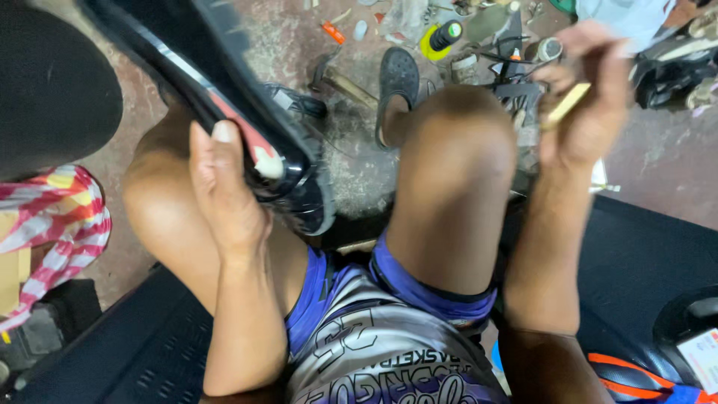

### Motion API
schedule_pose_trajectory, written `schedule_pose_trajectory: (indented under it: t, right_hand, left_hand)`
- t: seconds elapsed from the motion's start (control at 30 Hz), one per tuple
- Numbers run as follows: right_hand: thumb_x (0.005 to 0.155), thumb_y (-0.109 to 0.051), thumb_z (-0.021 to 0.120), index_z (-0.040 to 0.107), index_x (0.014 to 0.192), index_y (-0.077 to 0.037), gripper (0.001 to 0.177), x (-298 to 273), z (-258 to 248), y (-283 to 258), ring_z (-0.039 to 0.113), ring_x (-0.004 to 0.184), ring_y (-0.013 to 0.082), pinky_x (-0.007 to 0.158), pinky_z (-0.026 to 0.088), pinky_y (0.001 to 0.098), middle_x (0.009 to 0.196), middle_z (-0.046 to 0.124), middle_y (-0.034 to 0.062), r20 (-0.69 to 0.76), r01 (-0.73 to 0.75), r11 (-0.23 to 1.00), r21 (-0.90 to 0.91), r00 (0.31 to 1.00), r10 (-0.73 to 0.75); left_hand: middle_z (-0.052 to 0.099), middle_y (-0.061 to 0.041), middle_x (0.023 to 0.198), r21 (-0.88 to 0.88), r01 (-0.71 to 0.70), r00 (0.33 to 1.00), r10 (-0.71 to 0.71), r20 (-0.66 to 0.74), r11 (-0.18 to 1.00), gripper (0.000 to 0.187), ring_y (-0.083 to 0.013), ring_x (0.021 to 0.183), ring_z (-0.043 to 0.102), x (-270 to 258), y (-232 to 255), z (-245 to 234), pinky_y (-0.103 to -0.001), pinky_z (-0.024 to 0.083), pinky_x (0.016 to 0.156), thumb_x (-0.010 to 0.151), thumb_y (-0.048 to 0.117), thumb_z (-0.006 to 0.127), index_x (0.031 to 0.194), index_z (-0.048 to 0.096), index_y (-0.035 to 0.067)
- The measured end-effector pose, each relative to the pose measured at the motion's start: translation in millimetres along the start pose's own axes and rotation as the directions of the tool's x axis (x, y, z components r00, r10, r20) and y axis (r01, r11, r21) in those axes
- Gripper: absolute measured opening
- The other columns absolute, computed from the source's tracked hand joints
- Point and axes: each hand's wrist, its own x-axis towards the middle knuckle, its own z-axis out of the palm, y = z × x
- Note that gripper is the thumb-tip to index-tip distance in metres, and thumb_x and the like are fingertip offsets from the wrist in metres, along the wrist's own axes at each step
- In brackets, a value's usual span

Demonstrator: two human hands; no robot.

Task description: The person hand-stitches the sole of a black shoe using a needle and thread, repeatedly passing the needle through the sole and pulling the thread tight. The person then uses scissors to cut the thread and trims excess material from the sole.

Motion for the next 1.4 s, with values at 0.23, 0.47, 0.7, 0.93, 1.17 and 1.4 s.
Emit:
schedule_pose_trajectory:
  t: [0.23, 0.47, 0.7, 0.93, 1.17, 1.4]
  right_hand:
    - [0.109, -0.008, 0.048, 0.054, 0.085, -0.009, 0.024, -43, -71, 188, 0.054, 0.068, 0.0185, 0.052, 0.042, 0.0295, 0.079, 0.057, 0.0069, 0.162, -0.482, 0.706, 0.52, 0.866, 0.472]
    - [0.101, -0.017, 0.053, 0.06, 0.112, -0.005, 0.018, -86, -59, 264, 0.066, 0.076, 0.0227, 0.065, 0.055, 0.037, 0.096, 0.067, 0.0108, -0.19, -0.858, 0.422, 0.293, 0.38, 0.905]
    - [0.1, -0.019, 0.062, 0.069, 0.125, -0.009, 0.028, -48, -81, 290, 0.059, 0.072, 0.0212, 0.063, 0.05, 0.0362, 0.092, 0.065, 0.0154, -0.223, -0.816, 0.526, -0.238, 0.573, 0.788]
    - [0.092, -0.028, 0.069, 0.076, 0.103, -0.01, 0.022, -33, -159, 264, 0.072, 0.097, 0.0261, 0.079, 0.058, 0.0421, 0.102, 0.074, 0.0096, -0.314, -0.439, 0.203, -0.875, 0.836, 0.45]
    - [0.095, -0.047, 0.067, 0.079, 0.106, -0.01, 0.04, -87, -159, 265, 0.07, 0.103, 0.0407, 0.087, 0.056, 0.0488, 0.11, 0.074, 0.0212, -0.548, -0.431, -0.346, -0.833, 0.561, 0.62]
    - [0.075, -0.058, 0.08, 0.076, 0.104, -0.01, 0.057, -93, -131, 260, 0.069, 0.105, 0.0387, 0.09, 0.055, 0.0487, 0.11, 0.072, 0.0204, -0.749, -0.71, -0.302, -0.636, 0.474, 0.463]
  left_hand:
    - [0.059, -0.003, 0.106, -0.04, 0.018, 0.99, -0.023, -0.136, 0.999, 0.029, -0.0121, 0.094, 0.057, 17, -16, -13, -0.028, 0.049, 0.087, 0.116, 0.029, 0.059, 0.126, 0.058, 0.002]
    - [0.063, -0.007, 0.111, -0.023, 0.108, 0.97, -0.111, -0.218, 0.994, 0.044, -0.0171, 0.094, 0.062, 33, -27, -19, -0.031, 0.051, 0.084, 0.111, 0.037, 0.061, 0.133, 0.059, 0.0]
    - [0.062, -0.012, 0.102, -0.067, 0.125, 0.974, -0.135, -0.183, 0.99, 0.048, -0.0233, 0.085, 0.062, 24, -36, -33, -0.034, 0.051, 0.074, 0.109, 0.041, 0.059, 0.13, 0.054, -0.002]
    - [0.062, -0.02, 0.094, -0.157, 0.231, 0.951, -0.256, -0.17, 0.96, 0.053, -0.0263, 0.074, 0.061, 28, -16, -30, -0.033, 0.051, 0.068, 0.11, 0.037, 0.048, 0.143, 0.054, -0.004]
    - [0.058, -0.018, 0.103, 0.071, 0.152, 0.962, -0.132, -0.239, 0.986, 0.043, -0.0251, 0.088, 0.059, 22, -24, -15, -0.033, 0.049, 0.08, 0.119, 0.033, 0.05, 0.133, 0.047, -0.008]
    - [0.054, -0.004, 0.115, 0.364, 0.063, 0.982, 0.009, -0.191, 0.929, 0.051, -0.0129, 0.101, 0.053, 25, -13, 34, -0.028, 0.045, 0.09, 0.114, 0.039, 0.056, 0.141, 0.048, -0.004]
